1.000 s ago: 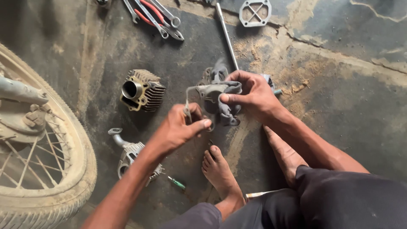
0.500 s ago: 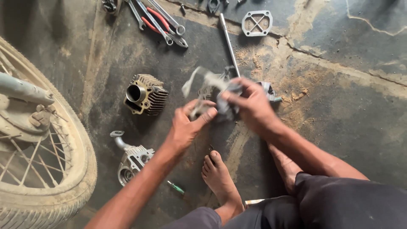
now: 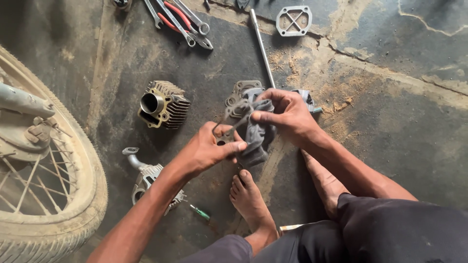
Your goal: The recorder and an assistant are cleaning and inspecting motorcycle engine components on a workshop floor.
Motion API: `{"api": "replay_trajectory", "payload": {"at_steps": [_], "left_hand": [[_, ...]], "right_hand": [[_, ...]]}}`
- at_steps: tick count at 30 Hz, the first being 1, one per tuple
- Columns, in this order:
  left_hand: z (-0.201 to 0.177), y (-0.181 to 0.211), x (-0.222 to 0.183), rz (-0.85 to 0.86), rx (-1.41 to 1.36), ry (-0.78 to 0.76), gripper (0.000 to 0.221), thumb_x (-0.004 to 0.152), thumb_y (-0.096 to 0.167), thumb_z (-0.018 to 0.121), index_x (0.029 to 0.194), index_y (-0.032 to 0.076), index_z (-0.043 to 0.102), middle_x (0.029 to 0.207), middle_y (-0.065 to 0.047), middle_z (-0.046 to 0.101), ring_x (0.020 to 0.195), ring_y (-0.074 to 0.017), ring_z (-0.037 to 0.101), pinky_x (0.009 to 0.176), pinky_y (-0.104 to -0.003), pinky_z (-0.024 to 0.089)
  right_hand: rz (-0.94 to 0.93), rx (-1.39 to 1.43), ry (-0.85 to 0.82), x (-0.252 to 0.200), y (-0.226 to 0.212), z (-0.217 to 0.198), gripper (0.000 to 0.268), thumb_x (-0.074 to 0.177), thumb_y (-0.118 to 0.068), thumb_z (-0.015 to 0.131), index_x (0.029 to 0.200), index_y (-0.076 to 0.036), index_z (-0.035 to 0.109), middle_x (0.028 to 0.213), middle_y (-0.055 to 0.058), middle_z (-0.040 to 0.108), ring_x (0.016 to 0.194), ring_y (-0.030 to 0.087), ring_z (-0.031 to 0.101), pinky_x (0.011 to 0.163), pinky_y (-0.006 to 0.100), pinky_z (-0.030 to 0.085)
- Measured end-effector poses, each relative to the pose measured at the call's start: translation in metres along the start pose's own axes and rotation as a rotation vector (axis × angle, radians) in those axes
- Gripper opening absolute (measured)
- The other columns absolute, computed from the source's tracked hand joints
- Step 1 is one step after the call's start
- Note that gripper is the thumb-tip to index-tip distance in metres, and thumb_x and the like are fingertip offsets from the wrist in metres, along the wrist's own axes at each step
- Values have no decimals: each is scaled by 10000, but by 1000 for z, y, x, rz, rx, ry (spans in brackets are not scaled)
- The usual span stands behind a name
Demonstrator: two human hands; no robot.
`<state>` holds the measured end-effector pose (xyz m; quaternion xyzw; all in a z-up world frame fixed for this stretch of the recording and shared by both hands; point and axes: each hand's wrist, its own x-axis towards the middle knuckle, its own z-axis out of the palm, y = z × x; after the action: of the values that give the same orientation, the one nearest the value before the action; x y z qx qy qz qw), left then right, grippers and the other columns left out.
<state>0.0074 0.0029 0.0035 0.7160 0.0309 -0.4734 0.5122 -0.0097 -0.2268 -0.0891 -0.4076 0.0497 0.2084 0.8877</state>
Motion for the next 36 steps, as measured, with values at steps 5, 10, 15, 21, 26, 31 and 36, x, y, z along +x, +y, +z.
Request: {"api": "replay_trajectory", "payload": {"at_steps": [5, 10, 15, 21, 26, 31, 36], "left_hand": [[7, 6, -2, -37, -66, 26, 222, 860, 214, 791, 917, 4, 749, 793, -41, 748, 652, -95, 678, 621, -245, 569], [10, -14, 5, 91, -282, 230, 199, 895, 193, 759, 985, 17, 730, 870, -25, 756, 749, -85, 689, 662, -246, 573], [8, -32, 13, 90, -25, 292, 215, 977, 180, 724, 994, -35, 716, 851, -60, 704, 740, -93, 599, 643, -272, 499], [7, -22, 16, 118, -53, 163, 205, 1010, 147, 573, 1124, -4, 653, 956, -10, 725, 837, -68, 699, 763, -257, 590], [8, -22, 17, 88, -82, 211, 213, 1013, 145, 565, 1162, 12, 639, 957, -16, 716, 810, -89, 688, 740, -263, 581], [12, -23, 17, 63, -46, 220, 202, 1009, 156, 579, 1125, 6, 648, 927, -20, 723, 788, -92, 690, 704, -281, 578], [17, 5, 6, 48, 281, 246, 215, 989, 175, 597, 1093, -7, 643, 830, -81, 741, 734, -139, 755, 683, -322, 596]], "right_hand": [[-26, -11, 78, 4, -1, -1, 287, 879, -83, 825, 1109, 12, 683, 995, 71, 755, 865, 113, 710, 788, 265, 592], [-7, 79, 159, 3, 7, -9, 362, 888, -117, 828, 1176, 22, 658, 1042, 102, 748, 899, 147, 719, 834, 301, 602], [115, 84, 1, 0, 10, 21, 628, 870, -89, 819, 1433, -45, 546, 1174, 99, 709, 976, 162, 707, 868, 344, 580], [73, 76, -45, 2, 15, 22, 641, 900, -94, 795, 1462, -15, 497, 1255, 65, 684, 1115, 127, 657, 997, 320, 552], [148, 303, -125, 0, -3, 13, 608, 958, -255, 727, 1465, -15, 495, 1271, 102, 692, 1134, 165, 679, 999, 344, 562], [144, 206, -129, 0, 1, 11, 568, 979, -249, 714, 1453, 1, 526, 1254, 102, 702, 1122, 152, 678, 1013, 333, 556], [22, -160, -10, 0, 2, 21, 386, 931, -126, 775, 1266, 2, 633, 1096, 55, 753, 962, 102, 703, 876, 290, 608]]}}
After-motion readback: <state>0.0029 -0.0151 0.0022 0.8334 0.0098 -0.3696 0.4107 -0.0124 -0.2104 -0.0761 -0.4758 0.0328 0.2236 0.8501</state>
